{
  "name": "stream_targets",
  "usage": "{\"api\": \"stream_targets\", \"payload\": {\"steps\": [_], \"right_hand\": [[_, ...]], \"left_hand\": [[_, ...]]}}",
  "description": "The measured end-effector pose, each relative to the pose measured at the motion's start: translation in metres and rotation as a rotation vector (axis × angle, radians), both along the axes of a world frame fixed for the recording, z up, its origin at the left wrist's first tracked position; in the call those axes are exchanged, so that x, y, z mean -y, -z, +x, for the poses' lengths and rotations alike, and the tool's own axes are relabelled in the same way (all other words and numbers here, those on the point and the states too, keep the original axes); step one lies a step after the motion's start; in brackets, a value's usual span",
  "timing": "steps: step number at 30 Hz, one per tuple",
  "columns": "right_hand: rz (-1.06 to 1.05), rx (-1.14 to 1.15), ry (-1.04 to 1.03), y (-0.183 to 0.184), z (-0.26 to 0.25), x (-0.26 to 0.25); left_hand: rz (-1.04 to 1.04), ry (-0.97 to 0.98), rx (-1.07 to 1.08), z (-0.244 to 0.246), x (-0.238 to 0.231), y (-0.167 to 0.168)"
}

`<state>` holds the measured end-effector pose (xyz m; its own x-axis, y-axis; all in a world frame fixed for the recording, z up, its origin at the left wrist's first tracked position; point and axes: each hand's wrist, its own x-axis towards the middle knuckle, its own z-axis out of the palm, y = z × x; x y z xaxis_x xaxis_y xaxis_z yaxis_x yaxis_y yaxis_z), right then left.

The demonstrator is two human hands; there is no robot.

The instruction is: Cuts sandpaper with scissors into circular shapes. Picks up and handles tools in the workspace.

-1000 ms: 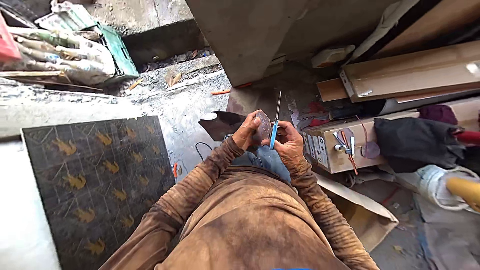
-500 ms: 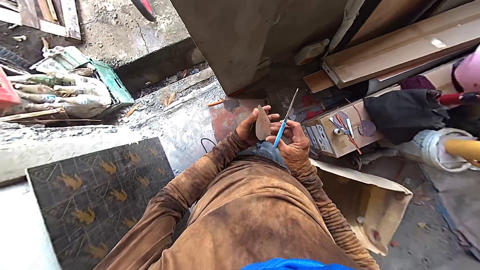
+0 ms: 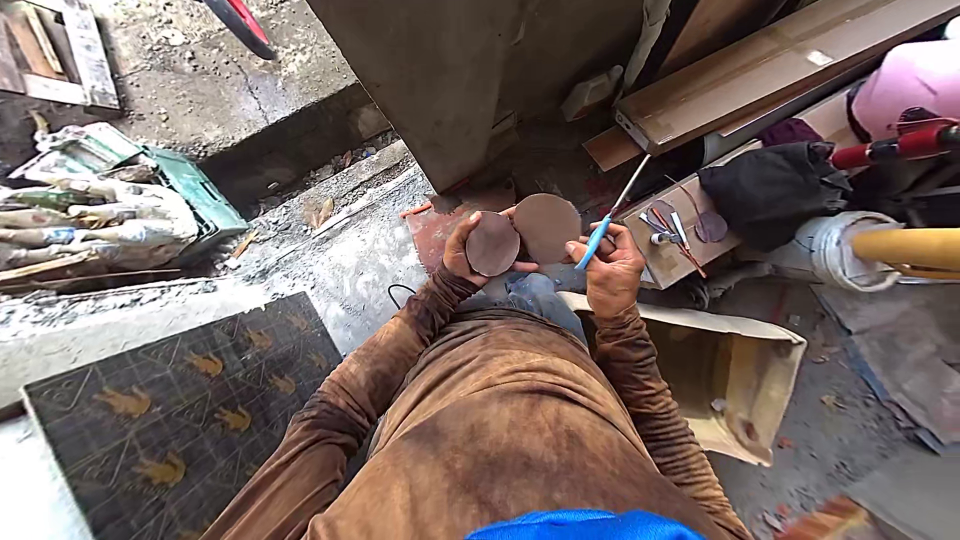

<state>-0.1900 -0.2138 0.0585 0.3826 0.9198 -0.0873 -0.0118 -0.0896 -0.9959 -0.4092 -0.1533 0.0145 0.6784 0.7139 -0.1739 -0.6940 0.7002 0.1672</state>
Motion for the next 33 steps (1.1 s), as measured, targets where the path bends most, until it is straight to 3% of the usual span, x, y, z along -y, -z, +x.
{"api": "stream_targets", "payload": {"steps": [4, 7, 17, 21, 23, 29, 33], "right_hand": [[-0.053, -0.381, 0.118, 0.01, 0.019, 0.0], [-0.025, -0.471, 0.176, 0.011, 0.024, 0.003], [0.08, -0.432, 0.32, 0.009, 0.039, 0.023], [0.058, -0.344, 0.345, 0.01, 0.041, 0.037], [0.021, -0.288, 0.381, 0.015, 0.043, 0.052], [-0.186, -0.209, 0.521, 0.039, 0.044, 0.11], [-0.242, -0.225, 0.623, 0.066, 0.06, 0.148]], "left_hand": [[0.105, 0.072, 0.103, -0.006, -0.005, -0.003], [0.127, 0.063, 0.049, -0.013, -0.011, -0.003], [-0.082, -0.153, -0.39, -0.056, -0.002, 0.025], [-0.045, -0.201, -0.51, -0.055, -0.001, 0.014], [-0.026, -0.174, -0.586, -0.049, -0.006, 0.017], [0.083, 0.108, -1.183, -0.007, -0.027, 0.05], [0.044, 0.195, -1.28, 0.033, -0.03, 0.073]]}}
